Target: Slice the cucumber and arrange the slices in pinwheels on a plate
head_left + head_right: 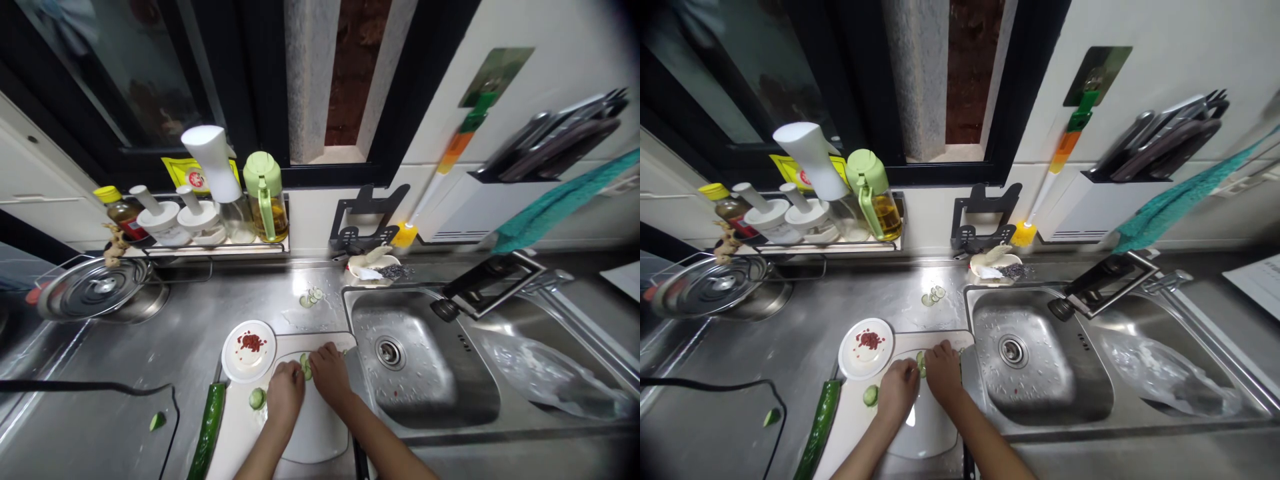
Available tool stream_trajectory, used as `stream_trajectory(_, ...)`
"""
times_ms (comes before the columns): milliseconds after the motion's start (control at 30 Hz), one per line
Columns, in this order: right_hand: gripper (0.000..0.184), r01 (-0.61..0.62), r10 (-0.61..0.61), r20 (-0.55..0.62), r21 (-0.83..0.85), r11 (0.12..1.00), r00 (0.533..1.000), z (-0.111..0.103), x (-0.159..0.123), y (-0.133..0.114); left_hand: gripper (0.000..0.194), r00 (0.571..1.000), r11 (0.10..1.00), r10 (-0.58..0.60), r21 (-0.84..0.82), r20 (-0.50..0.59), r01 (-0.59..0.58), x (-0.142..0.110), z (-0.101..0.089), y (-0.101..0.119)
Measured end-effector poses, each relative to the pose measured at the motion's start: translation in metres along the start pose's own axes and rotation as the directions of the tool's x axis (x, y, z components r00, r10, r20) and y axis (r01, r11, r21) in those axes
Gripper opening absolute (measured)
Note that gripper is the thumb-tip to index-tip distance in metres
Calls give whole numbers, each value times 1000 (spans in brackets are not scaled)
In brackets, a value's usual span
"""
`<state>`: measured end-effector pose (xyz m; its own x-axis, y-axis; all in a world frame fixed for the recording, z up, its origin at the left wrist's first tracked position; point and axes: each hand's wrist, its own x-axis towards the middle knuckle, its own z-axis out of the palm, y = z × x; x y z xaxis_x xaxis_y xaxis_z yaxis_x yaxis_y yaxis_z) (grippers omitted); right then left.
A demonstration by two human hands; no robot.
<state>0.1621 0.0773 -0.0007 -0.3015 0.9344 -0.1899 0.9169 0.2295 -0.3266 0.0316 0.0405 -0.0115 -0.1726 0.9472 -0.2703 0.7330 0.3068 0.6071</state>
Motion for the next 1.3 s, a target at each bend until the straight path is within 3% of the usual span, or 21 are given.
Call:
stream_trajectory(133, 20, -21, 21, -28, 21, 1000, 999, -9, -11, 4, 22, 999, 997, 36, -68, -38, -39, -3, -9, -5)
stream_trajectory(267, 22, -57, 58, -37, 39, 998, 998, -11, -35, 8, 27, 995, 988, 10, -152, -101, -25, -13, -29, -22)
stream_trajectory(467, 19, -62, 68, -40, 124, 990, 997, 8, -78, 6, 30, 976, 991, -119, -80, -180, 106, -36, -57, -66)
stream_trajectory(667, 19, -55, 57, -9, 172, 984, 998, 26, -98, 1, 39, 965, 985, -171, 0, -198, 174, -49, -57, -95)
stream_trajectory(1067, 19, -7, 10, -12, 183, 983, 1000, 36, -108, -5, 29, 973, 991, -131, -44, -190, 125, -47, -50, -91)
stream_trajectory(1200, 19, 38, -23, -68, 215, 976, 997, 34, -108, -8, 24, 969, 985, -166, -87, -183, 152, -48, -53, -90)
stream_trajectory(1300, 19, 75, -47, -111, 267, 961, 993, 30, -105, -13, 22, 972, 967, -201, -184, -119, 177, -47, -58, -87)
